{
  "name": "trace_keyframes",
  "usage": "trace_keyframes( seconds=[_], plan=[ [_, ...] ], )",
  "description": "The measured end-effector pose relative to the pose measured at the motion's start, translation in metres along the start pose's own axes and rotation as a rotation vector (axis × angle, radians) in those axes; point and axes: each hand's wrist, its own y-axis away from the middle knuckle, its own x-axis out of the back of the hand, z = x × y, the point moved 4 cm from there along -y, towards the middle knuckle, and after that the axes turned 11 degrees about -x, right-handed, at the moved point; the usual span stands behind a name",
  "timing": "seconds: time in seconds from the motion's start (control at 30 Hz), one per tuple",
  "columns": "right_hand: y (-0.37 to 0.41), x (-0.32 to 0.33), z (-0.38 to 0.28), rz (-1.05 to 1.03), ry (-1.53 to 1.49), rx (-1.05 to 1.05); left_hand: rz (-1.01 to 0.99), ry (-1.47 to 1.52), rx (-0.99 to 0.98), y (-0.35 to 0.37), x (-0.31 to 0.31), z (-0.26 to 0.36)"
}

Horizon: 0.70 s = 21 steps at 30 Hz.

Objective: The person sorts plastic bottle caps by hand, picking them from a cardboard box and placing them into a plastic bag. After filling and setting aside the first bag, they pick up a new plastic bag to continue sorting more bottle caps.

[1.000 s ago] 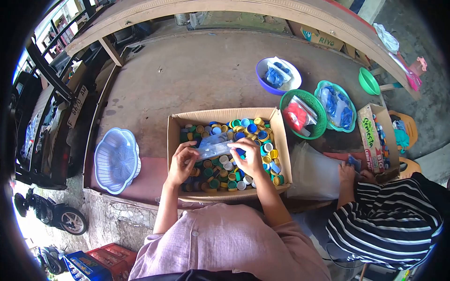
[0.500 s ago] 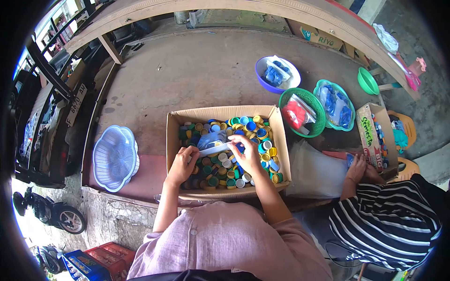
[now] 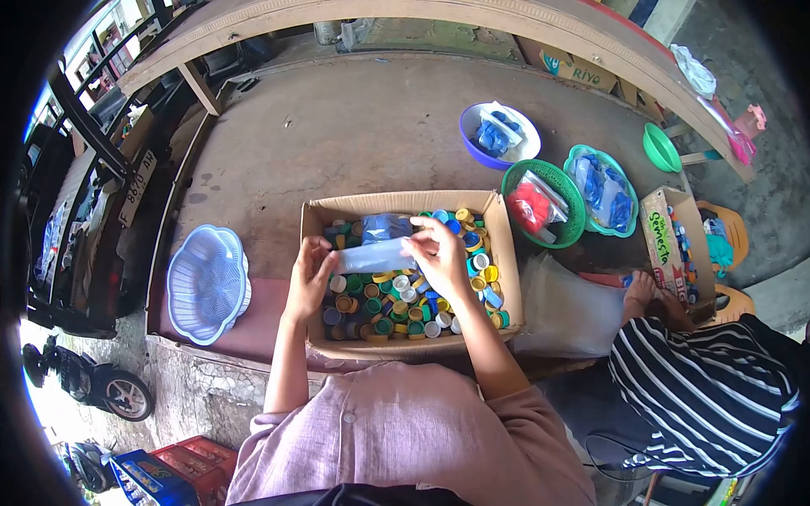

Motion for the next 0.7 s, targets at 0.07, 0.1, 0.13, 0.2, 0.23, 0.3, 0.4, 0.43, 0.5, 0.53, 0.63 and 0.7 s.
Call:
trace_keyframes(
  seconds=[0.07,0.1,0.13,0.2,0.23,0.3,0.4,0.43,0.5,0.53,0.63,0.7],
  plan=[
    [0.011,0.001,0.008,-0.029,-0.027,-0.018,-0.027,0.1,0.165,0.015,0.0,-0.006],
    [0.018,0.001,0.01,-0.02,-0.089,-0.029,-0.005,0.158,0.146,0.021,0.0,-0.005],
    [0.027,0.002,0.005,0.015,-0.108,-0.048,-0.007,0.156,0.152,0.025,0.0,-0.007],
    [0.039,0.005,-0.001,0.095,-0.063,-0.037,-0.026,0.187,0.129,0.03,0.0,-0.008],
    [0.042,0.006,0.002,0.097,-0.063,-0.039,-0.028,0.188,0.13,0.03,-0.001,-0.009],
    [0.049,0.01,0.005,0.153,-0.03,0.061,-0.015,0.101,-0.014,0.03,-0.003,-0.005],
    [0.056,0.012,0.009,0.196,0.01,0.1,-0.188,0.07,0.105,0.027,-0.011,0.012],
    [0.058,0.012,0.008,0.182,-0.023,0.057,-0.218,0.024,0.135,0.027,-0.012,0.005],
    [0.062,0.01,0.006,0.199,-0.033,0.042,-0.192,0.006,0.044,0.025,-0.015,0.005],
    [0.064,0.009,0.006,0.212,-0.041,0.029,-0.16,-0.011,-0.048,0.024,-0.016,0.007],
    [0.069,0.008,0.006,0.217,-0.009,0.06,-0.139,0.02,-0.061,0.025,-0.018,0.0],
    [0.07,0.007,0.007,0.2,0.034,0.079,-0.132,0.059,0.011,0.028,-0.017,-0.002]
  ],
)
